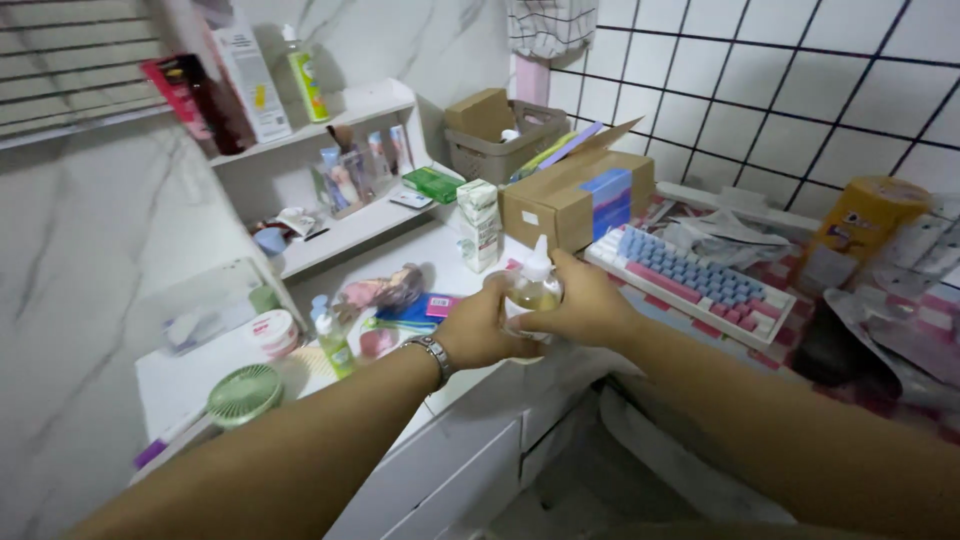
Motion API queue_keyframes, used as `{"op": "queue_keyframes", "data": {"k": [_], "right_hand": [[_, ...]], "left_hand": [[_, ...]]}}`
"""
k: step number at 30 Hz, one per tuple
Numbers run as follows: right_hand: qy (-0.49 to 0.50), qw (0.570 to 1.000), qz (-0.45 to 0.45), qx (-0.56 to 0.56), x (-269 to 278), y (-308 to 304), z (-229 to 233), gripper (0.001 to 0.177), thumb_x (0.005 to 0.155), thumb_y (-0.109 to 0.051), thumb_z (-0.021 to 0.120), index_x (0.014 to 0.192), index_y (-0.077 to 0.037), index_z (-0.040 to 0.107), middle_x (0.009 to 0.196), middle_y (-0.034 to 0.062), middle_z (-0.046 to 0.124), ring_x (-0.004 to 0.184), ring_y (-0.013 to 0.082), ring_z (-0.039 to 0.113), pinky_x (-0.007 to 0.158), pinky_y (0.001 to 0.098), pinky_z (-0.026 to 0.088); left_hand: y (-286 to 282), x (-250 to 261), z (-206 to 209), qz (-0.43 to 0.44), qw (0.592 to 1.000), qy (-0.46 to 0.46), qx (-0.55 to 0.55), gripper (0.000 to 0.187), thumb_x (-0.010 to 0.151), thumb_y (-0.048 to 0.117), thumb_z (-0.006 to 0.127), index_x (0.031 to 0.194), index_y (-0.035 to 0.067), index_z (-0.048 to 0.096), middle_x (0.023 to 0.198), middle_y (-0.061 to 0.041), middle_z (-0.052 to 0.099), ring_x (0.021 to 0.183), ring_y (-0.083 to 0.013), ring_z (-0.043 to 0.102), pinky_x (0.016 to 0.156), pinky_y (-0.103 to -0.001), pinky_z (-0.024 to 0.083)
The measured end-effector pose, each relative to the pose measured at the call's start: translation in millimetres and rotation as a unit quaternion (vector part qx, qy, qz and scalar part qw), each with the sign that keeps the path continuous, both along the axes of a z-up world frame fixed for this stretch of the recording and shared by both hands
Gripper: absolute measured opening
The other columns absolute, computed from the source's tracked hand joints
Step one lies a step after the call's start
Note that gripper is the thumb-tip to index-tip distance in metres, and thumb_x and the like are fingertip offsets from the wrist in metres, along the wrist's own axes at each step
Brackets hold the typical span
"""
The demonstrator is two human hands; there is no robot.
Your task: Organizing skincare products, makeup brushes, and other personal items on a dresser and shelf.
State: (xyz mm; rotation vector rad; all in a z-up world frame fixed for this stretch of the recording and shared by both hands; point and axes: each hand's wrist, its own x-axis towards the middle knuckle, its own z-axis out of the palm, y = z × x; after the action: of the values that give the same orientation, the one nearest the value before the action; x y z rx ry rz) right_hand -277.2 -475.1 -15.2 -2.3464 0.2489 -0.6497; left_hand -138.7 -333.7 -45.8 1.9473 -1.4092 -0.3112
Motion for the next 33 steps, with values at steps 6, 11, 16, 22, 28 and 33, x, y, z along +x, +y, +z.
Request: {"op": "queue_keyframes", "data": {"k": [6,11,16,22,28,33], "right_hand": [[0.013,0.998,0.003,-0.063,-9,27,-9,0.072,0.059,-0.051,0.091,0.107,-0.002,0.068,0.098,0.0155,0.077,0.088,0.0239,0.076,0.077,0.037,0.058],[-0.016,0.997,0.035,-0.074,-5,66,1,0.069,0.061,-0.051,0.092,0.104,-0.002,0.069,0.095,0.0152,0.076,0.086,0.0231,0.075,0.075,0.0369,0.057],[0.04,0.996,0.085,-0.004,25,104,7,0.065,0.068,-0.05,0.088,0.106,-0.002,0.066,0.095,0.0145,0.078,0.084,0.0212,0.077,0.072,0.0359,0.06],[-0.063,0.939,0.304,0.145,111,122,-13,0.073,0.076,-0.025,0.088,0.135,-0.005,0.05,0.122,0.0109,0.068,0.107,0.0156,0.07,0.087,0.0311,0.058],[-0.013,0.945,0.286,0.158,200,150,-6,0.064,0.08,-0.02,0.084,0.136,-0.001,0.061,0.123,0.0148,0.072,0.097,0.0187,0.073,0.083,0.0309,0.061],[0.004,0.943,0.314,0.113,258,185,16,0.076,0.073,-0.026,0.088,0.137,-0.002,0.055,0.125,0.0104,0.066,0.09,0.017,0.072,0.072,0.0297,0.06]], "left_hand": [[26,4,-41,-0.049,0.993,0.073,-0.082,0.093,0.067,0.047,0.086,0.136,-0.001,0.047,0.118,-0.018,0.073,0.109,-0.0276,0.074,0.09,-0.035,0.06],[77,-19,-12,0.048,0.997,0.049,-0.045,0.087,0.069,0.042,0.09,0.133,0.0,0.048,0.115,-0.018,0.073,0.105,-0.0264,0.074,0.089,-0.037,0.058],[131,-8,5,0.133,0.988,0.026,-0.069,0.11,0.07,0.037,0.091,0.152,0.002,0.025,0.116,-0.015,0.07,0.103,-0.0248,0.071,0.088,-0.038,0.058],[190,36,21,0.181,0.981,0.042,-0.058,0.082,0.068,0.043,0.089,0.13,0.002,0.054,0.11,-0.013,0.073,0.098,-0.0221,0.072,0.082,-0.035,0.059],[233,107,24,0.283,0.959,0.021,-0.015,0.087,0.066,0.049,0.089,0.128,-0.003,0.055,0.101,-0.015,0.071,0.089,-0.023,0.071,0.077,-0.035,0.058],[256,172,29,0.346,0.938,-0.024,-0.01,0.093,0.065,0.052,0.089,0.13,-0.004,0.052,0.103,-0.02,0.073,0.093,-0.0273,0.073,0.08,-0.036,0.058]]}}
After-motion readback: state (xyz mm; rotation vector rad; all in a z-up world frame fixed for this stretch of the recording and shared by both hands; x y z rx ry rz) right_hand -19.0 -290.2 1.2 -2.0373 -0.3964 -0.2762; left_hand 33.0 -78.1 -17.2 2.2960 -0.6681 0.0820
